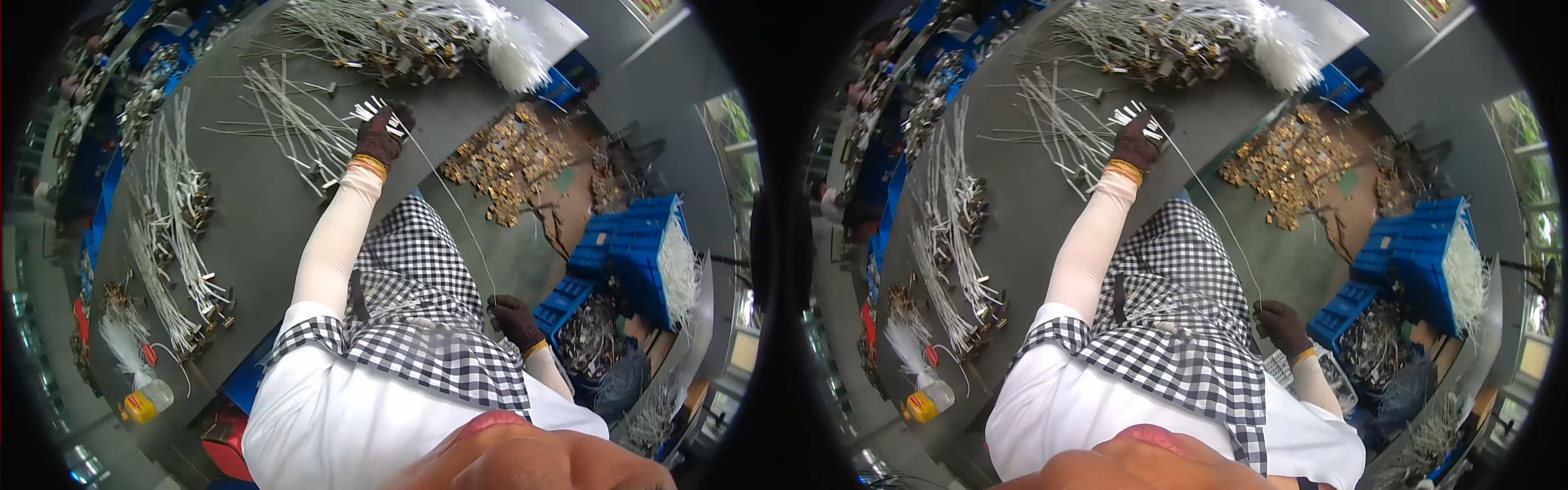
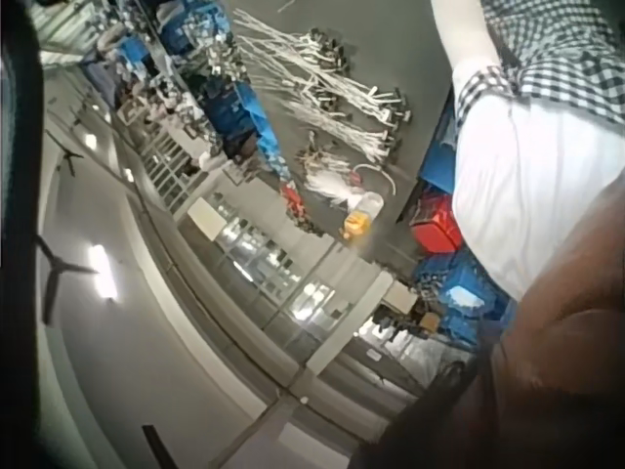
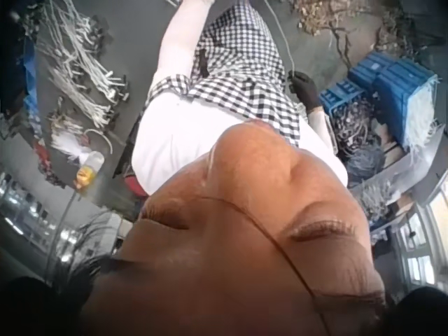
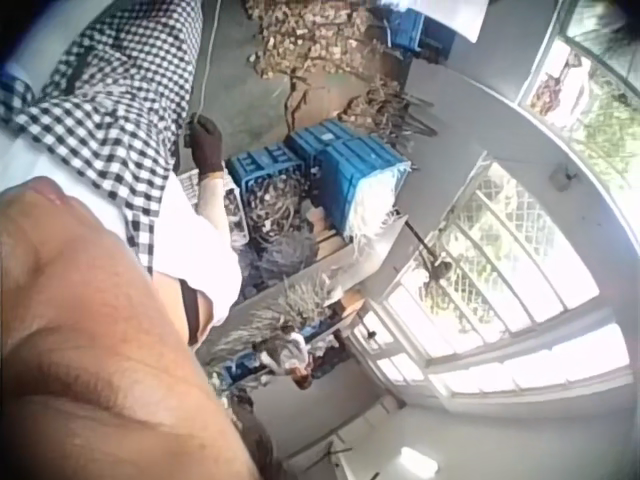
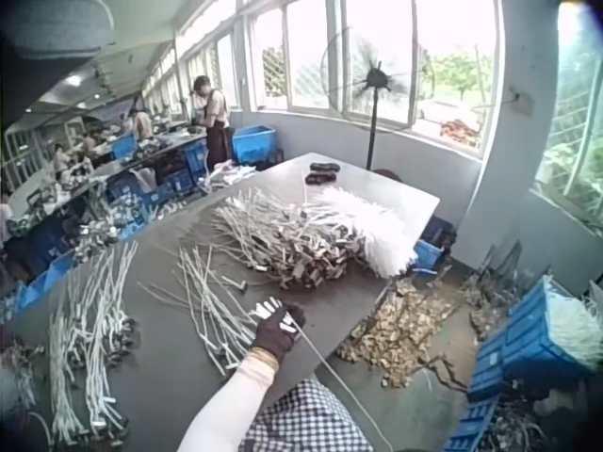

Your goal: The recorder is bundling and organizing thin metal strips at a manual assembly station.

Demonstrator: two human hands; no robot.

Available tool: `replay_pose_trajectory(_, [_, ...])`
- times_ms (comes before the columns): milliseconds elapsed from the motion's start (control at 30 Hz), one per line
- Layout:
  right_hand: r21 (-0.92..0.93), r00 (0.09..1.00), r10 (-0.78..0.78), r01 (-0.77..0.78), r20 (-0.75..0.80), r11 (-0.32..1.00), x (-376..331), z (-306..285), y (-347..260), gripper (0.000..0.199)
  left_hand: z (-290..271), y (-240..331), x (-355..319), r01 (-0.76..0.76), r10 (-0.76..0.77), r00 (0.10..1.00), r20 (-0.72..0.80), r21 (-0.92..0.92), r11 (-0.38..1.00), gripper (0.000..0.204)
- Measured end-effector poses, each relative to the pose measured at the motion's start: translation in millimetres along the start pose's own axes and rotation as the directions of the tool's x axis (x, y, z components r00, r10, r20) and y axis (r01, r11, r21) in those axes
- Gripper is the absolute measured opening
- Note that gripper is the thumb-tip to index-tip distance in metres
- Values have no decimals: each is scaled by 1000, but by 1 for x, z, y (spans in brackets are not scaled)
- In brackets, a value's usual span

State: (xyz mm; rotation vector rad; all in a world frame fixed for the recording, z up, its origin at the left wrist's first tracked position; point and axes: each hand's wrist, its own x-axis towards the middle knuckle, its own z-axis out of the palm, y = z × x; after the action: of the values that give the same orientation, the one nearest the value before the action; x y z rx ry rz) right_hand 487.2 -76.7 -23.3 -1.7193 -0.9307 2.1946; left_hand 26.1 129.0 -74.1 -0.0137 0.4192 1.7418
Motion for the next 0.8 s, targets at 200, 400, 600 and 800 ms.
replay_pose_trajectory(200, [18, 999, 7, -8, 31, 1000, -7, 3, 0, 29, 3, 63, -2, -140, 137, 989, 52, 48, 989, 19])
replay_pose_trajectory(400, [7, 999, -5, 4, 41, 1000, -13, -2, -1, 28, 8, 74, -13, -164, 159, 983, 94, 50, 985, 13])
replay_pose_trajectory(600, [7, 999, 1, -2, 39, 1000, -13, -4, 1, 28, 21, 73, -29, -169, 165, 984, 62, 51, 984, 14])
replay_pose_trajectory(800, [-13, 992, 85, -84, 90, 996, -9, -3, -9, 25, 32, 76, -56, -102, 91, 994, 68, 176, 979, 16])
